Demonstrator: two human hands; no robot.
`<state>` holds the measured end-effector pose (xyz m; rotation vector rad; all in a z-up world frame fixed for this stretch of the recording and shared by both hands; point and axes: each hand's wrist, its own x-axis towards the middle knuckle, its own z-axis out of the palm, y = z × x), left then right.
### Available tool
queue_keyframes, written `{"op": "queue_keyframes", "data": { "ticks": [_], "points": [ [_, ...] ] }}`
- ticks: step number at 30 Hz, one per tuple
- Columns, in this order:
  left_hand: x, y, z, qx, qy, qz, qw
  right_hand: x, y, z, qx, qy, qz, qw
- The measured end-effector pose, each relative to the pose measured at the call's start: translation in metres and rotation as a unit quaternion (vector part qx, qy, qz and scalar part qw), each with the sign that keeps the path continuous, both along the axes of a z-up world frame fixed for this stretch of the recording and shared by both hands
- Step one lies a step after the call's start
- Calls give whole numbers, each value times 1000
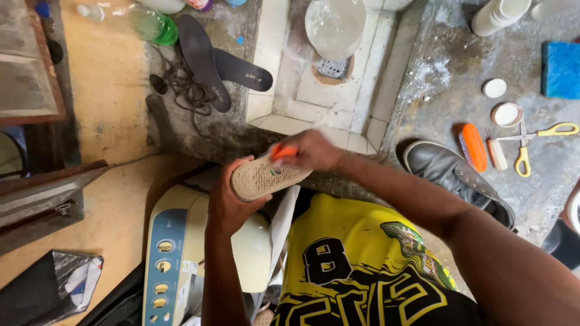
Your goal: The person prepares a cleaning solution and applies it to the sole of a white shoe using a small orange brush, then uses a toothpick to clear debris from the sole grooves.
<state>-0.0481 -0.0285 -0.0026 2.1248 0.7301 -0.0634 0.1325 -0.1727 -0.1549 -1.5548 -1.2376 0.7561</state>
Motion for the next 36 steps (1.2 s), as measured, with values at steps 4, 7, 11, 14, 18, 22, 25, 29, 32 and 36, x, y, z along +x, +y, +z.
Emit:
{"op": "queue_keyframes", "data": {
  "ticks": [4,7,11,14,18,22,25,29,32,36],
  "points": [
    [-9,-5,-5,-48,-19,25,998,24,9,-16,-169,-15,15,985],
    [-13,-10,-13,-46,-39,32,998,-11,-3,-1,-45,-11,38,998],
    [-17,-4,-15,-18,-34,19,999,19,-6,-2,-3,92,19,996],
    [-29,-10,-18,-18,-52,31,998,12,0,-2,-198,-52,31,978],
    [-25,-10,-25,-27,-70,31,997,-27,-13,-4,-44,7,46,998],
    [-34,-16,-26,-34,-66,67,995,21,-10,-20,-213,30,37,976],
    [-37,-15,-32,-90,-72,90,989,-13,-11,-10,-153,46,66,985],
    [-52,-17,-35,-28,-85,63,994,2,-2,-12,-133,45,65,988],
    [-60,-18,-45,-36,-91,85,992,27,11,-18,-407,45,24,912],
    [-57,-13,-59,-40,-97,77,992,-4,8,-22,-40,102,36,993]
  ]
}}
